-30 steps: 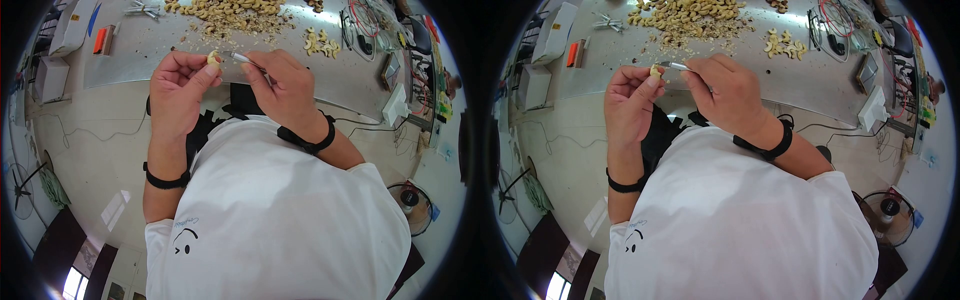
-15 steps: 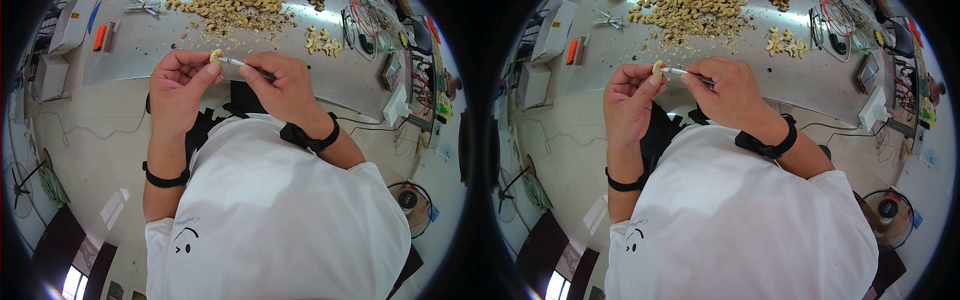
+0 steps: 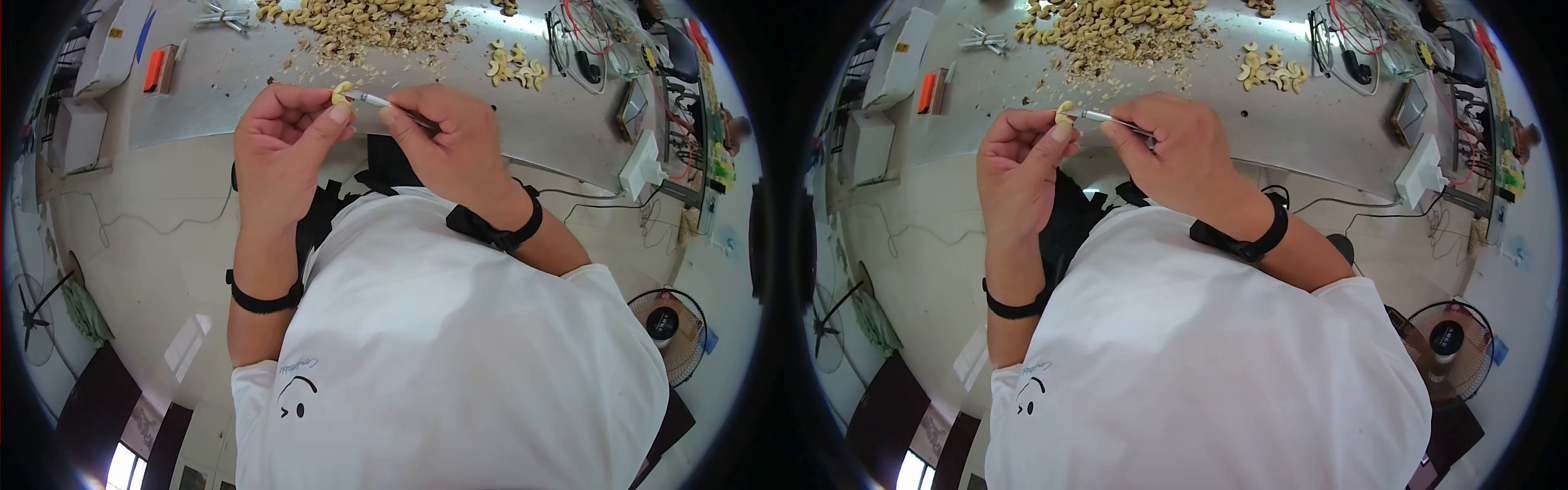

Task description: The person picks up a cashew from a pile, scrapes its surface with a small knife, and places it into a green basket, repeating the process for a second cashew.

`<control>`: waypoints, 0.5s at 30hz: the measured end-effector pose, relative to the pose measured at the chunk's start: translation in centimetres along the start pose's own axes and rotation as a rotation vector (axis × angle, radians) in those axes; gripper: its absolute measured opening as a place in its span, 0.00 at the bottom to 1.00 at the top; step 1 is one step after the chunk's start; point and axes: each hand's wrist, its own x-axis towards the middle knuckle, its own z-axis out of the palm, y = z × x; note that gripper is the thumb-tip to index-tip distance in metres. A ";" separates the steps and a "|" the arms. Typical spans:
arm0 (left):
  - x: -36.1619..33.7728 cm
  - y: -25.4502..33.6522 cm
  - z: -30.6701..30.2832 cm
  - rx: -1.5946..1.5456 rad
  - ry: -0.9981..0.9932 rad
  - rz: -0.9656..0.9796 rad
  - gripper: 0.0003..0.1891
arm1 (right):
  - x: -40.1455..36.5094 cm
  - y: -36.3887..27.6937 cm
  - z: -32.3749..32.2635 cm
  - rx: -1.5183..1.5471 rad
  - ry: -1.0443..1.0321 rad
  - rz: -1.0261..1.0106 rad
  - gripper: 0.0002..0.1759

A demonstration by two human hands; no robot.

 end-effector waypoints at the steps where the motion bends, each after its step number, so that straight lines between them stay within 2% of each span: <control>1: 0.0 0.1 0.1 -0.023 0.017 -0.006 0.08 | -0.1 -0.1 0.1 -0.029 0.014 -0.029 0.05; 5: -0.1 0.0 0.1 -0.145 0.041 -0.045 0.07 | -0.3 -0.1 0.5 -0.070 0.117 -0.084 0.06; 15: -0.3 0.6 -0.6 -0.323 -0.033 -0.122 0.07 | 0.0 0.3 0.4 0.216 -0.027 0.213 0.10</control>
